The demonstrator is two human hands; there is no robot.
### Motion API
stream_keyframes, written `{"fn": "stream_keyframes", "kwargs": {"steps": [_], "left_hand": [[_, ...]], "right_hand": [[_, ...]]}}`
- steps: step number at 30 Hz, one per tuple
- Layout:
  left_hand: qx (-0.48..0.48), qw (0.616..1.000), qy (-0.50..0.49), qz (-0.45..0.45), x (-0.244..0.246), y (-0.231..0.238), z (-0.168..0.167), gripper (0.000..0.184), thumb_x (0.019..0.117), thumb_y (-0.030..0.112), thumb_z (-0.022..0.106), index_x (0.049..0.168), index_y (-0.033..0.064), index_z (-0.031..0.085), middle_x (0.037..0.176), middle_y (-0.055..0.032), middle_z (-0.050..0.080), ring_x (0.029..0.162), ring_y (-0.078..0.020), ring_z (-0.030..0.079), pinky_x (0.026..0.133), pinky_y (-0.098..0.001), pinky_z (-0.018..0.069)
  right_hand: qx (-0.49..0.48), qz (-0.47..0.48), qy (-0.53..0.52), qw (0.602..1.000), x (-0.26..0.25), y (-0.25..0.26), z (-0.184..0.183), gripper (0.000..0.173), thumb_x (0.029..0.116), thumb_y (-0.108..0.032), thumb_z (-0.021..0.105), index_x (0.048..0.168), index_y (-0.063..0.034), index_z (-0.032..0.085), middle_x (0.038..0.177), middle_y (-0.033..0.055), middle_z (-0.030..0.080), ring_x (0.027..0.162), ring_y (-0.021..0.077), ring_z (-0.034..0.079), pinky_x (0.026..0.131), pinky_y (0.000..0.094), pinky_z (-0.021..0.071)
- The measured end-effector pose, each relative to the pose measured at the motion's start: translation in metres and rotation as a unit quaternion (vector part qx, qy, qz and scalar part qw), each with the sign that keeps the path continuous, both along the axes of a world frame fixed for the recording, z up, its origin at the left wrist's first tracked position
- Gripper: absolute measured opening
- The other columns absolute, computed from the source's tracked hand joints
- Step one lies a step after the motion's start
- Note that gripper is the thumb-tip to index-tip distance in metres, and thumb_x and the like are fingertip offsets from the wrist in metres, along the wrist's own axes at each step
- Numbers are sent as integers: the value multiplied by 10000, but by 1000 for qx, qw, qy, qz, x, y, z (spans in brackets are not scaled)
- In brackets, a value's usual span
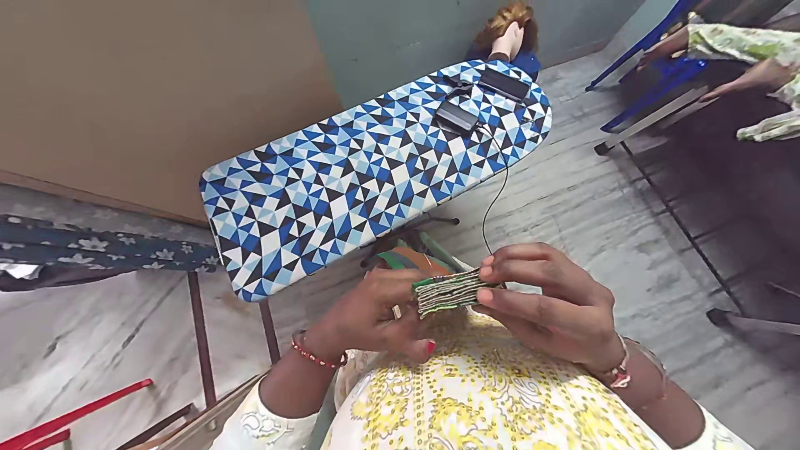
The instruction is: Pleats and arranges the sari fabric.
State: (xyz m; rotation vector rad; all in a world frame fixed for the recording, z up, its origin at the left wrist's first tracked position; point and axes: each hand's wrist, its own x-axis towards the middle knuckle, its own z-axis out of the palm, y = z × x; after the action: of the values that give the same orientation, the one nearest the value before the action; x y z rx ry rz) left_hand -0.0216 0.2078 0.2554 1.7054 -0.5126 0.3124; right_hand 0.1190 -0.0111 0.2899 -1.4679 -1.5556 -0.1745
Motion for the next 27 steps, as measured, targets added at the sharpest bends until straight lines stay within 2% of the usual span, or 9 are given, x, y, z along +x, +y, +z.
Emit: {"fn": "stream_keyframes", "kwargs": {"steps": [5, 9, 16, 20, 22, 24, 26, 27], "left_hand": [[-5, 1000, 3, 0, -1, -3, -2, 431, 995, 420, 640, 1112, 6, 664, 1169, -35, 706, 1139, 22, 614, 969, -173, 511], [-9, 1000, 9, 9, 0, -5, -4, 451, 996, 443, 635, 1099, 6, 670, 1144, -29, 711, 1109, 35, 619, 948, -162, 515], [2, 999, 10, 40, 0, -7, -7, 383, 996, 382, 644, 1054, 3, 658, 1086, -32, 707, 1065, 46, 621, 925, -148, 511], [7, 999, 7, 38, 0, -7, -8, 389, 997, 374, 649, 1110, 2, 661, 1170, -35, 704, 1113, 42, 614, 956, -154, 507], [11, 999, 3, 43, 0, -6, -8, 374, 996, 364, 651, 1089, 2, 654, 1182, -47, 703, 1141, 23, 614, 975, -168, 505], [14, 999, 5, 46, -1, -5, -7, 396, 1004, 364, 641, 1158, -1, 661, 1219, -51, 700, 1182, 14, 605, 1013, -176, 493], [18, 999, 2, 50, -1, -4, -7, 402, 1007, 362, 637, 1182, 1, 662, 1245, -53, 696, 1210, 9, 596, 1039, -182, 481], [19, 998, -2, 53, -2, -4, -7, 385, 1008, 358, 635, 1150, 1, 659, 1242, -60, 695, 1213, 0, 597, 1040, -187, 482]], "right_hand": [[11, -10, -28, 1000, 1, -1, -1, 256, 928, -125, 764, 1161, -91, 664, 1143, 57, 674, 1179, 154, 620, 1036, 267, 509], [18, -51, -36, 998, 0, -4, -8, 257, 922, -177, 779, 1161, -138, 692, 1193, 6, 604, 1203, 97, 545, 1046, 218, 445], [28, -96, -55, 993, -4, -2, -15, 158, 957, -202, 737, 1101, -153, 693, 1144, -4, 578, 1134, 91, 534, 1023, 224, 413], [12, -111, -48, 993, -2, 0, -14, 143, 991, -250, 694, 1103, -162, 696, 1118, -14, 584, 1114, 81, 530, 1036, 238, 385], [3, -109, -47, 993, -1, 1, -13, 165, 991, -281, 693, 1105, -163, 692, 1113, -12, 591, 1112, 83, 540, 1054, 251, 380], [-2, -102, -45, 994, 0, 2, -13, 206, 973, -319, 713, 1117, -174, 690, 1111, -12, 593, 1111, 80, 543, 1066, 263, 372], [-3, -93, -48, 994, 2, 3, -14, 228, 954, -310, 739, 1135, -185, 681, 1115, -12, 597, 1114, 89, 547, 1069, 274, 375], [-3, -87, -50, 995, 3, 3, -15, 222, 952, -275, 746, 1139, -181, 673, 1110, -6, 600, 1116, 101, 550, 1072, 280, 378]]}}
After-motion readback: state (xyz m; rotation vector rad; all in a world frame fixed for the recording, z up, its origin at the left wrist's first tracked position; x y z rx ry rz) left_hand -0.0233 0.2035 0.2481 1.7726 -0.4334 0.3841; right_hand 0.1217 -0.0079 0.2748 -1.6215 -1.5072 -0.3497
